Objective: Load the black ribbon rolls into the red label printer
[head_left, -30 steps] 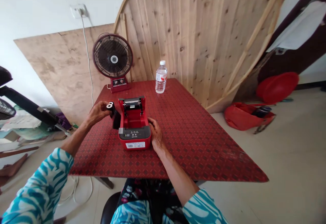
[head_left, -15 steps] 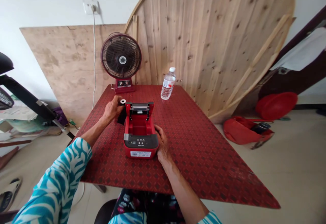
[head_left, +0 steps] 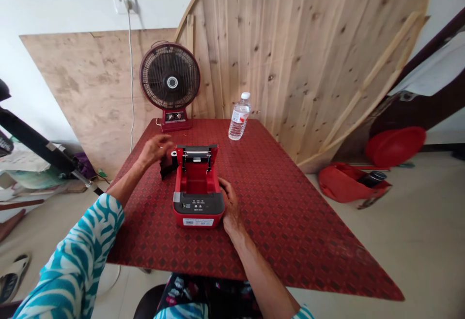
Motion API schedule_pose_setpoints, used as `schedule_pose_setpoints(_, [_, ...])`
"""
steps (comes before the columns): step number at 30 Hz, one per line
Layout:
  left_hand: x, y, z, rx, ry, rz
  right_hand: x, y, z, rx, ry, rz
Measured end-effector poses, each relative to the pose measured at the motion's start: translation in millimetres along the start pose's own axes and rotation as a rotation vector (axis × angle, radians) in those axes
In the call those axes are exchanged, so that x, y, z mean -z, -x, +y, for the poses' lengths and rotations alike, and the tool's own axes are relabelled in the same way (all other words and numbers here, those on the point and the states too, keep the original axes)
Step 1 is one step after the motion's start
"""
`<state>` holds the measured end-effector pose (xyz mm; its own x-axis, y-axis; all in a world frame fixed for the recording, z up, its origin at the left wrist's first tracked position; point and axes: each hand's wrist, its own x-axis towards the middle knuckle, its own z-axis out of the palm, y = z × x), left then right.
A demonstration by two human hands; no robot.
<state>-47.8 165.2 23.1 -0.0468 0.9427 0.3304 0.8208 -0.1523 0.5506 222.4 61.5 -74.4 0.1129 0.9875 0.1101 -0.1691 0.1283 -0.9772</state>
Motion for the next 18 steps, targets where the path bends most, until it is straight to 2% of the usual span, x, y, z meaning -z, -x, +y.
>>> schedule_pose_setpoints(2, [9.4, -2, -17, 0.120, 0.287, 0.166, 0, 1, -1, -0.004, 0.009, -0.005])
schedule_pose_setpoints(3, [10.9, -2, -26, 0.156, 0.348, 0.169, 0, 1, -1, -0.002, 0.013, -0.006])
schedule_pose_setpoints(5, [7.4, 2, -41, 0.200, 0.420, 0.102, 0, 1, -1, 0.005, 0.020, 0.000])
schedule_pose_setpoints(8, [-8.1, 11, -52, 0.212, 0.491, -0.011, 1, 0, 0, 0.014, 0.023, 0.006])
schedule_pose_setpoints(10, [-18.8, 14, -53, 0.209, 0.531, -0.028, 1, -1, 2, 0.016, 0.020, 0.002])
schedule_pose_setpoints(13, [-25.6, 15, -50, 0.206, 0.574, 0.013, 0, -4, 4, 0.024, 0.017, 0.008])
schedule_pose_setpoints(15, [-19.7, 14, -48, 0.204, 0.600, 0.064, 0, -5, 4, 0.033, 0.014, 0.017])
schedule_pose_setpoints(18, [6.8, 18, -43, 0.173, 0.711, 0.133, -2, -4, 2, 0.035, 0.004, 0.005])
